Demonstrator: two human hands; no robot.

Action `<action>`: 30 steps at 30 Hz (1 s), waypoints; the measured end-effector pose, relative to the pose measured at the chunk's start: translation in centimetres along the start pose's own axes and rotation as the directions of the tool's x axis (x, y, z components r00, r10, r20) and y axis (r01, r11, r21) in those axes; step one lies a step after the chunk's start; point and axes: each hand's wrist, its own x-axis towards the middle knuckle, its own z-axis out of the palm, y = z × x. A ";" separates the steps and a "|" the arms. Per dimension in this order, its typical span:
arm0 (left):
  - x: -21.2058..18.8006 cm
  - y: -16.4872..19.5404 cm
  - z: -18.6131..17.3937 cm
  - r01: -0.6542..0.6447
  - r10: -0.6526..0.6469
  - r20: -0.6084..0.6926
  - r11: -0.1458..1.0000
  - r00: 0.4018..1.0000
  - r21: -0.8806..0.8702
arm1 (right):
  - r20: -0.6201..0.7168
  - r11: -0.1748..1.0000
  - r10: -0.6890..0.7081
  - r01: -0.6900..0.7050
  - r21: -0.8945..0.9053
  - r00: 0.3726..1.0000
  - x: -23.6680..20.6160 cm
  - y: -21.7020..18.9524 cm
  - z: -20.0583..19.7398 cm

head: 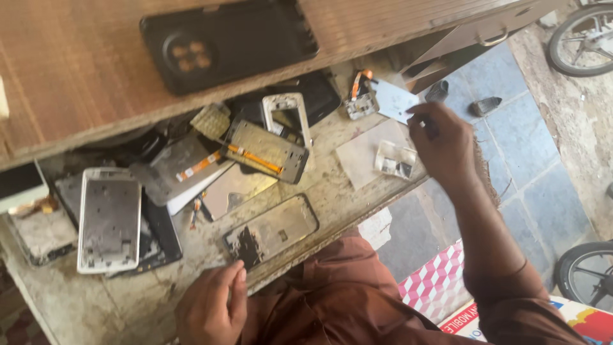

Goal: The person uses a small screwdriver to work on the back of a disassembled mobile phone, then picks up a white phone back cover and continues to pry and adjust internal components. The person places the phone down and reaches for other parts on the cluttered workbench.

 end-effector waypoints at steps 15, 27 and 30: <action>-3.1 -3.0 2.8 -0.030 0.035 -0.018 0.979 0.999 0.204 | 0.289 0.936 0.292 -0.209 -0.284 0.912 8.1 7.5 2.4; -1.5 -0.4 2.0 0.080 -0.063 -0.067 0.950 0.996 0.303 | -0.140 0.964 -0.221 0.194 -0.184 0.965 3.1 4.6 -0.7; -1.1 0.0 1.9 0.059 -0.027 -0.106 0.948 0.994 0.312 | -0.259 0.914 -0.368 0.295 -0.279 0.893 1.5 5.0 -0.1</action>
